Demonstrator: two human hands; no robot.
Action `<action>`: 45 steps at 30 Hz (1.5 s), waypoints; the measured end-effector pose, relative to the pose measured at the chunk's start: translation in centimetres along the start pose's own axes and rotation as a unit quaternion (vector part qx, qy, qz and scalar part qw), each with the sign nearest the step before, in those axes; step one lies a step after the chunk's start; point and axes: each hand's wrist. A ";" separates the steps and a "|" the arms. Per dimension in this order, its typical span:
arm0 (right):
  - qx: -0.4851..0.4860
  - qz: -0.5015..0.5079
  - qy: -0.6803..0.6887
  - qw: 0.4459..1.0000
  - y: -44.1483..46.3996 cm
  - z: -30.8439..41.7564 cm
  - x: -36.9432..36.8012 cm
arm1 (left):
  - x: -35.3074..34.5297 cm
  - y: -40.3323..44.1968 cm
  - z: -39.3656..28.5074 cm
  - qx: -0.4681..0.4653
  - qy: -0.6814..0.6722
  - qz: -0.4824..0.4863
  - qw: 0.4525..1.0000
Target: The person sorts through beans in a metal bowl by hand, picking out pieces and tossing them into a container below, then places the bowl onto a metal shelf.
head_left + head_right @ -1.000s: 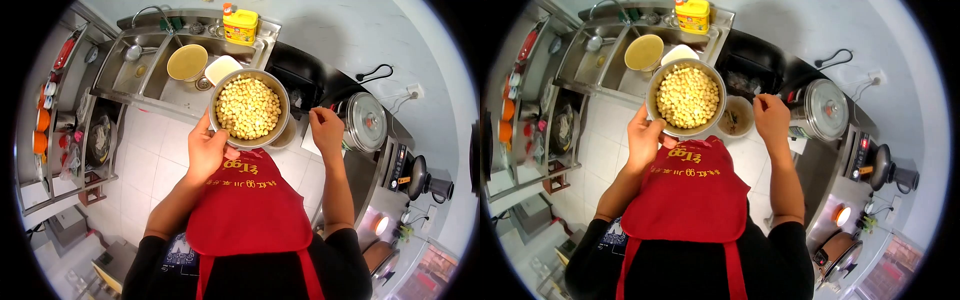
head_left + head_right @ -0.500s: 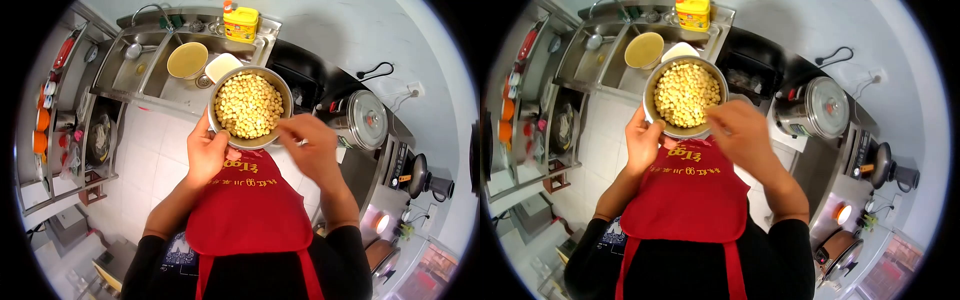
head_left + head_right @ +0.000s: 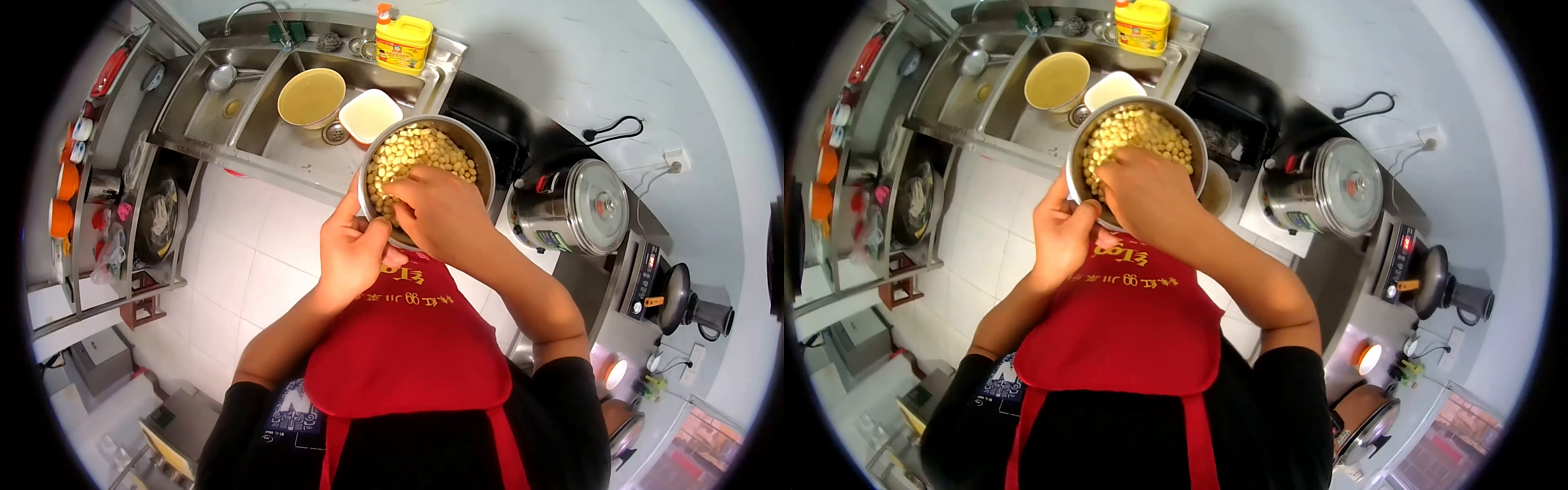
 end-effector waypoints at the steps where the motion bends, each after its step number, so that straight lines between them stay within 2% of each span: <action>1: 0.001 -0.003 0.005 1.000 0.0 0.0 -0.1 | 0.0 0.0 0.0 0.003 -0.003 -0.003 1.000; 11: -0.025 0.022 -0.017 0.999 0.7 0.0 -1.1 | 0.2 0.4 0.2 -0.004 0.016 0.009 1.000; 17: -0.034 -0.015 0.050 0.998 0.6 -0.2 -0.3 | -0.2 0.5 0.1 -0.013 -0.005 -0.003 1.000; 20: -0.087 -0.058 0.126 0.987 -1.0 -1.3 2.3 | -0.2 0.6 0.0 -0.003 0.001 -0.016 1.000; 22: -0.188 -0.122 0.194 0.955 -3.1 -2.6 3.7 | -0.1 0.8 0.0 -0.002 0.011 -0.019 1.000; 24: -0.245 -0.156 0.232 0.928 -5.7 -4.7 3.8 | 0.1 1.1 0.0 -0.001 0.021 -0.021 1.000; 27: -0.380 -0.168 0.272 0.868 -9.1 -8.9 2.1 | 0.4 1.5 0.3 0.003 0.022 -0.024 0.999; 28: -0.382 -0.171 0.271 0.867 -9.9 -10.3 1.2 | 0.4 1.7 0.3 0.004 0.024 -0.021 1.000; 30: -0.395 -0.088 0.136 0.904 -11.1 -12.3 -0.7 | 0.4 1.9 0.2 0.005 0.017 -0.023 1.000; 36: -0.416 -0.134 0.098 0.894 -11.1 -10.4 -1.2 | 0.1 2.3 0.1 0.012 0.022 -0.015 1.000; 38: -0.412 -0.146 0.187 0.880 -10.7 -9.1 -0.9 | 0.1 2.4 0.2 0.013 0.022 -0.012 1.000; 39: -0.392 -0.130 0.279 0.867 -10.7 -8.6 -0.8 | 0.0 2.3 0.2 0.014 0.020 -0.013 1.000; 40: -0.393 -0.130 0.279 0.866 -10.4 -7.7 -0.3 | -0.1 2.3 0.2 0.015 0.021 -0.012 1.000; 42: -0.377 -0.085 0.447 0.807 -9.2 -5.8 0.5 | -0.1 2.2 0.2 0.011 0.025 -0.014 1.000; 45: -0.365 -0.043 0.477 0.799 -7.6 -5.0 -0.7 | 0.0 2.4 0.3 0.013 0.023 -0.009 1.000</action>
Point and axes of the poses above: each hand's wrist, its own y-axis towards the middle knuckle, its own x-axis out of the back of the hand, z = x × y, and after that the axes turned 13 degrees about -y, right-handed
